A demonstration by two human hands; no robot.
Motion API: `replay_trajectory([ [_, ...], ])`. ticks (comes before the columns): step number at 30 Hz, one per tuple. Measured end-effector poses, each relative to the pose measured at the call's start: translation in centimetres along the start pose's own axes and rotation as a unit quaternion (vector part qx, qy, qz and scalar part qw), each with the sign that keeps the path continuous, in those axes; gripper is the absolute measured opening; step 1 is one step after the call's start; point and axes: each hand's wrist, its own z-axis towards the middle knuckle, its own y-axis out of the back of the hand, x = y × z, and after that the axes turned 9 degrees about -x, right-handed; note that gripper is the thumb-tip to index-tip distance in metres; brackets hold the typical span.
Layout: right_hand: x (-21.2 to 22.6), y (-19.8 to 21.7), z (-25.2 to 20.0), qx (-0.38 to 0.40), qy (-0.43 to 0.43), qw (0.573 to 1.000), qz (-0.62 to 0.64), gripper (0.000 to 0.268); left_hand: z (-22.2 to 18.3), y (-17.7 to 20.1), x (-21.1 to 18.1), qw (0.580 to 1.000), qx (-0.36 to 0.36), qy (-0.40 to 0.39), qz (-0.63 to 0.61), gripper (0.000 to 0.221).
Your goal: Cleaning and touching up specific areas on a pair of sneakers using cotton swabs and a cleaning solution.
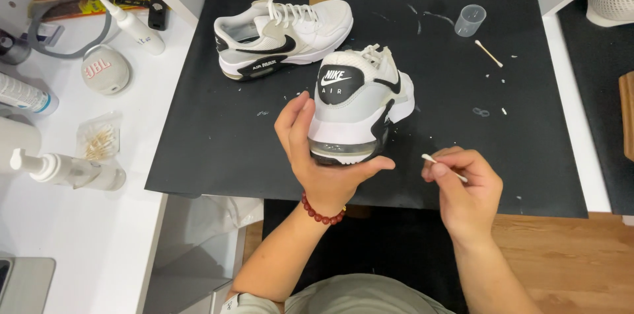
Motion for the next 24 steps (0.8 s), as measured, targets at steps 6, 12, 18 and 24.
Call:
replay_trajectory([
  [6,2.3,-4.5,-2.3,0.069,0.157,0.985,0.003,0.008,-3.3,3.1,-0.6,0.993,0.097,0.069,-0.016,0.107],
  [12,1.6,-4.7,-3.1,0.079,0.222,0.971,-0.047,0.007,-4.1,4.0,-1.2,0.991,0.113,0.052,0.038,0.115],
  [18,3.7,-4.2,-3.0,0.109,0.233,0.963,-0.081,0.010,-3.8,3.4,-1.7,0.990,0.138,0.025,-0.019,0.110],
  [24,3.1,-3.7,-2.3,0.090,0.212,0.971,-0.059,0.008,-4.8,2.9,-1.4,0.983,0.145,0.054,-0.096,0.100],
])
